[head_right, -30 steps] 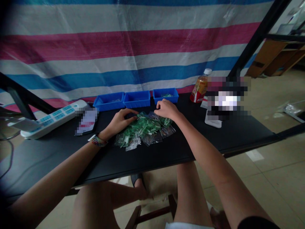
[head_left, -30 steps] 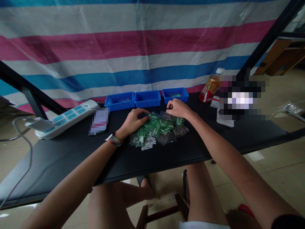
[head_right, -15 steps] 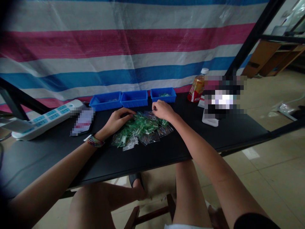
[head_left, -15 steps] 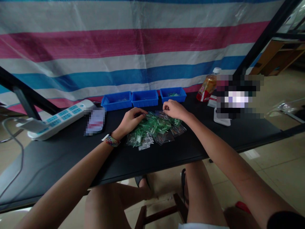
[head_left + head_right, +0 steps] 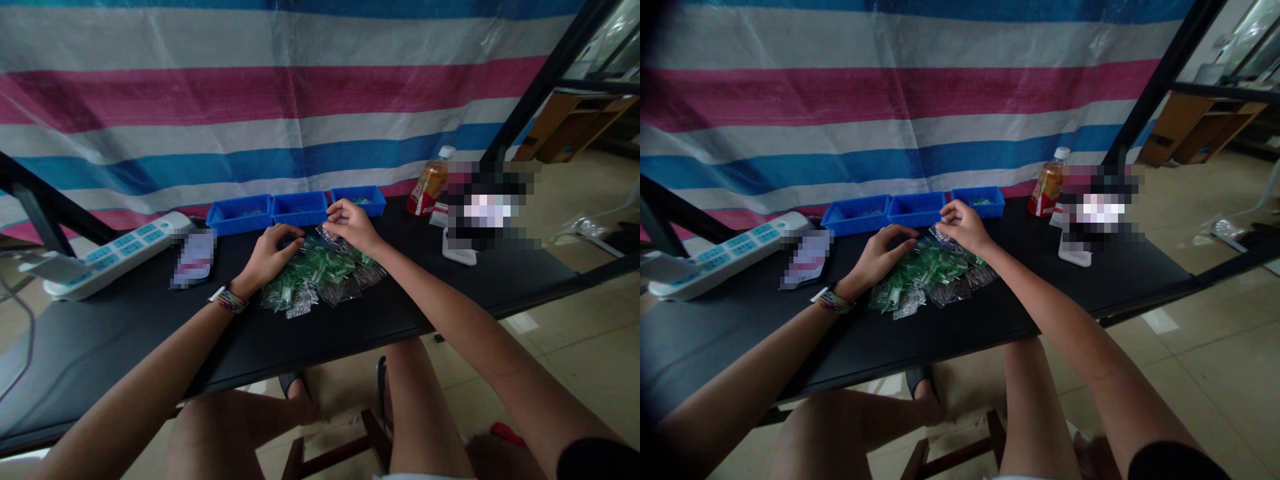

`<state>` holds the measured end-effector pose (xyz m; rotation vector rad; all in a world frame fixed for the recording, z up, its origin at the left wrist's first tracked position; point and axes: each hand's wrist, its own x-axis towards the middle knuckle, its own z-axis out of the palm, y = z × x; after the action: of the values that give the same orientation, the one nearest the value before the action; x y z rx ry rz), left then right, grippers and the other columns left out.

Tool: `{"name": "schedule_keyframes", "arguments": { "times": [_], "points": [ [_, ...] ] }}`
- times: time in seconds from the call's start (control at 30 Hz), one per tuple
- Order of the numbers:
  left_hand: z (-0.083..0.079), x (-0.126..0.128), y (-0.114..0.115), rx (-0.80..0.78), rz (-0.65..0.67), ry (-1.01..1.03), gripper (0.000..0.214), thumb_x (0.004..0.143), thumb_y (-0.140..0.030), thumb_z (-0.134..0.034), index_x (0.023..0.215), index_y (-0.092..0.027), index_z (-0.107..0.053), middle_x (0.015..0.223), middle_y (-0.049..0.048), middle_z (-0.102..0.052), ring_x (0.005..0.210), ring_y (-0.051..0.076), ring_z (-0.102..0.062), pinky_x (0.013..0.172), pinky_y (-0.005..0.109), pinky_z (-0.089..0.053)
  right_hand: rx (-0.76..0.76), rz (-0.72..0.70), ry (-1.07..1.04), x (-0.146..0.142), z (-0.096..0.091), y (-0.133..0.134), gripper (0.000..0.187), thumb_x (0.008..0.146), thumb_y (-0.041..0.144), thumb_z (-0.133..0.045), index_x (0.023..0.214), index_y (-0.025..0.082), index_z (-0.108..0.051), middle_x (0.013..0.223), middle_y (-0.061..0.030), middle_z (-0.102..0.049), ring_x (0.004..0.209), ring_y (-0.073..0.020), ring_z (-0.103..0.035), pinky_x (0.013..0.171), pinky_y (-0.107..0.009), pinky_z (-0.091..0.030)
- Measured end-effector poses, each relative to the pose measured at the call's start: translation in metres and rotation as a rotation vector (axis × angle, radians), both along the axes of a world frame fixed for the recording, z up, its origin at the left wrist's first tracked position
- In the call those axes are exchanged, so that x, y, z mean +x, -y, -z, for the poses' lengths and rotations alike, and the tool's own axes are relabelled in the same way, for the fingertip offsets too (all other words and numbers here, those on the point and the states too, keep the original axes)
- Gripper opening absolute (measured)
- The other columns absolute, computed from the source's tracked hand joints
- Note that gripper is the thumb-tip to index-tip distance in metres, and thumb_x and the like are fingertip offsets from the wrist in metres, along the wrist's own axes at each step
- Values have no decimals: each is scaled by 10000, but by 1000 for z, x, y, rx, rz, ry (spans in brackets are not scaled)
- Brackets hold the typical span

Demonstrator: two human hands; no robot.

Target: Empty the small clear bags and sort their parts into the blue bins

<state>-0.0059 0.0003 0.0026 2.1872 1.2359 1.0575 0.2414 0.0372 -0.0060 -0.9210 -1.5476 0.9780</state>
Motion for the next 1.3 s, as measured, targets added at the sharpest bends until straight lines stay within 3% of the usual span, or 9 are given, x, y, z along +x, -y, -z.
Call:
{"name": "schedule_keyframes", "arguments": {
  "times": [0.27,0.43,0.57,0.67,0.83,0.9,1.03,1.13,1.3],
  "points": [
    [-3,9,10,-32,98,178,387,915,-586,-784,1012,-211,-785,1017,82,-808,991,272,-721,956,407,-555,-118,-138,-185,-36,0,25,422,697,427,-931,887,229,-610,821,11,-690,787,-185,-694,760,-350,-612],
    [1,10,6,-109,125,377,358,862,-525,-854,895,-185,-746,871,55,-759,816,205,-687,768,313,-538,-201,-208,-206,-33,-5,28,346,773,409,-872,967,221,-655,925,-15,-700,854,-199,-707,765,-378,-644],
    [-2,9,5,-162,125,457,332,834,-481,-871,844,-184,-722,799,29,-713,732,172,-632,693,286,-486,-236,-278,-124,-26,-6,24,284,795,342,-835,997,194,-701,839,-15,-696,724,-182,-681,706,-374,-626],
    [-5,8,6,-167,118,431,344,869,-489,-820,751,-190,-697,722,23,-678,694,173,-605,678,296,-464,-184,-293,-76,-25,-5,23,226,781,330,-837,890,191,-695,744,0,-673,651,-159,-639,652,-329,-577],
    [-8,6,7,-167,111,385,686,1050,-561,-518,454,-222,-527,505,43,-537,586,172,-549,661,328,-441,-47,-236,-119,-30,-3,24,203,798,331,-834,885,212,-695,780,4,-683,701,-166,-667,670,-322,-572],
    [-10,5,8,-201,115,359,699,1069,-558,-467,473,-218,-601,506,58,-581,575,175,-560,661,333,-450,-5,-218,-119,-31,-1,25,201,833,361,-823,919,217,-713,825,-10,-708,739,-179,-687,711,-347,-597],
    [-13,7,9,-218,97,376,368,930,-463,-709,686,-192,-757,698,58,-738,689,187,-651,714,319,-496,128,-146,-43,-31,4,25,73,882,286,-761,908,219,-752,953,-42,-730,878,-197,-722,873,-398,-626],
    [-11,9,9,-223,103,439,204,825,-378,-809,789,-185,-753,784,38,-749,749,184,-671,731,305,-513,202,-116,27,-30,6,24,55,893,218,-716,903,219,-770,1031,-62,-737,977,-213,-738,957,-420,-629],
    [-7,6,3,-216,96,494,188,840,-342,-792,847,-189,-684,761,18,-704,724,166,-662,697,288,-513,203,-89,32,-26,1,24,239,878,159,-654,1067,219,-786,1165,-78,-761,1104,-231,-750,1041,-437,-618]
  ]
}}
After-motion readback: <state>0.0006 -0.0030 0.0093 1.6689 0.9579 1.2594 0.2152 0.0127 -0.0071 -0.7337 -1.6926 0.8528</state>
